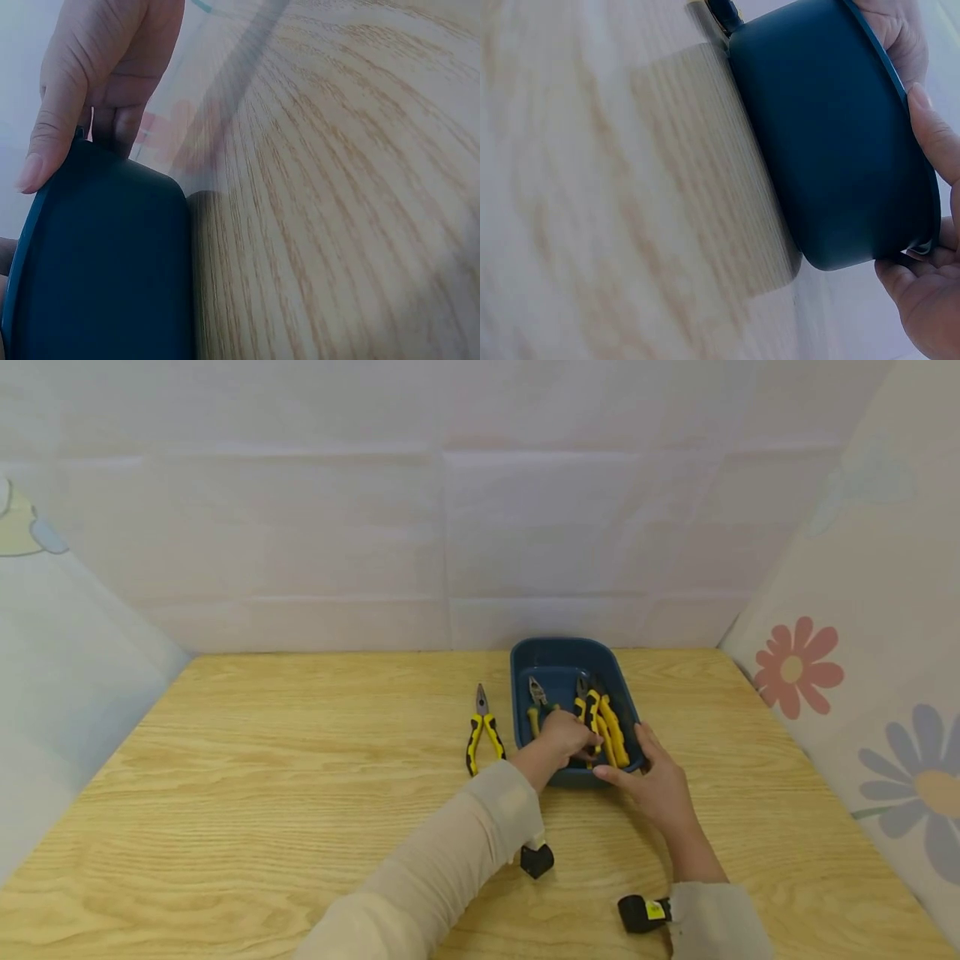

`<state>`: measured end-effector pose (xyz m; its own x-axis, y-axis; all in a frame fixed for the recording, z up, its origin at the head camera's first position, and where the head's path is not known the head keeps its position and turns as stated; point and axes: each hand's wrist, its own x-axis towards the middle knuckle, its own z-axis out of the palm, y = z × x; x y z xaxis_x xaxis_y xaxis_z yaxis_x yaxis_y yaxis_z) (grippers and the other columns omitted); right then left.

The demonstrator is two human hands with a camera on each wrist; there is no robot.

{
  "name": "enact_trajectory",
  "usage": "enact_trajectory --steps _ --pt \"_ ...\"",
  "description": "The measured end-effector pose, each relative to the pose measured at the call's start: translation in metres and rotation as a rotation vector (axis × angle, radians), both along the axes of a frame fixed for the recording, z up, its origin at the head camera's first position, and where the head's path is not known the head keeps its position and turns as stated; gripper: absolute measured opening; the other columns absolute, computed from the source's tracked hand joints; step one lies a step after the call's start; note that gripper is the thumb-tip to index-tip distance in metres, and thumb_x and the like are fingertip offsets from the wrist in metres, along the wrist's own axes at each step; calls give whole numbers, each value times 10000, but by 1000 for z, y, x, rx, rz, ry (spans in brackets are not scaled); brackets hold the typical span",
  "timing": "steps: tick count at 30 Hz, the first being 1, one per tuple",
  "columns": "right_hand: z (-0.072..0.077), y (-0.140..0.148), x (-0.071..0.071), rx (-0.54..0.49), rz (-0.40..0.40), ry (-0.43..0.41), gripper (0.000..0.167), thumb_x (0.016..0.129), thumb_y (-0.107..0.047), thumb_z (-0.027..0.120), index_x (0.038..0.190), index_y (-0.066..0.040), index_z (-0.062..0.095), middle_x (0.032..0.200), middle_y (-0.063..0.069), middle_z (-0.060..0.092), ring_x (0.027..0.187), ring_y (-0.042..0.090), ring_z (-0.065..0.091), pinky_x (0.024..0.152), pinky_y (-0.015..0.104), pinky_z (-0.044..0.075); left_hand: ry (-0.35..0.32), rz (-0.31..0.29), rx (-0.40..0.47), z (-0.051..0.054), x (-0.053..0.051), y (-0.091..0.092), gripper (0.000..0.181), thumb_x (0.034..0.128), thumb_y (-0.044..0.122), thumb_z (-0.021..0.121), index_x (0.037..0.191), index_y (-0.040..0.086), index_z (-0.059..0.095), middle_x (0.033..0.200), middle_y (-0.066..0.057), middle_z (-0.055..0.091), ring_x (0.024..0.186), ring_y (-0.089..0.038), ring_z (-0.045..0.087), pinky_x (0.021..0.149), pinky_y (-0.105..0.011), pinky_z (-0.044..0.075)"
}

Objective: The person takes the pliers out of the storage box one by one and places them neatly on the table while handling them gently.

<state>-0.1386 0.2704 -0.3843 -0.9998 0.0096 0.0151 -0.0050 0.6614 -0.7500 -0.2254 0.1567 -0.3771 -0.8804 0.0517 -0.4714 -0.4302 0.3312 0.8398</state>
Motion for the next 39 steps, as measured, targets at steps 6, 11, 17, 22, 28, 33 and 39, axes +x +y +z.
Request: enact_trajectory --steps 6,11,17,22,28,33,39 --pt "0 -1 1 -14 6 -5 895 783 -362 614 1380 -88 7 1412 147 0 1207 426 192 869 528 303 -21 46 43 0 1 -2 312 684 27 712 972 -18 602 796 -92 553 493 -196 563 497 -283 484" --pt "0 -1 1 -9 6 -11 894 784 -363 614 1381 -104 0 1412 139 -4 1202 432 198 868 528 307 -40 88 86 -2 0 -3 432 690 7 701 1092 -33 545 909 -125 559 508 -217 571 499 -293 487" --pt "0 -1 1 2 0 -16 896 787 -368 609 1382 -100 -6 1411 145 -5 1189 444 219 855 524 326 -47 131 144 -1 -2 -4 525 710 -5 681 1190 -12 471 1027 -126 539 522 -222 571 507 -295 491" --pt "1 -1 0 13 -2 -13 893 790 -362 608 1381 -91 -4 1411 160 -7 1185 451 220 851 527 330 -10 150 217 3 1 -7 313 718 -23 667 1016 -24 572 859 -83 542 534 -214 577 523 -293 498" --pt "1 -1 -1 9 -3 -23 903 787 -370 609 1378 -92 -15 1409 164 -23 1191 455 196 857 539 318 40 158 282 6 2 -17 162 736 -7 654 894 -6 615 789 -72 544 566 -214 593 569 -306 504" --pt "1 -1 -2 16 -4 -28 913 782 -379 611 1376 -90 -20 1407 172 -26 1190 458 195 862 539 314 38 171 344 8 2 -24 365 756 17 642 1112 14 559 993 -109 554 610 -201 608 587 -299 504" --pt "1 -1 -2 17 -9 -40 921 782 -386 609 1374 -89 -31 1407 168 -31 1185 461 203 862 539 314 25 178 405 18 8 -31 408 754 18 642 1148 19 537 1065 -124 554 635 -226 621 607 -309 505"
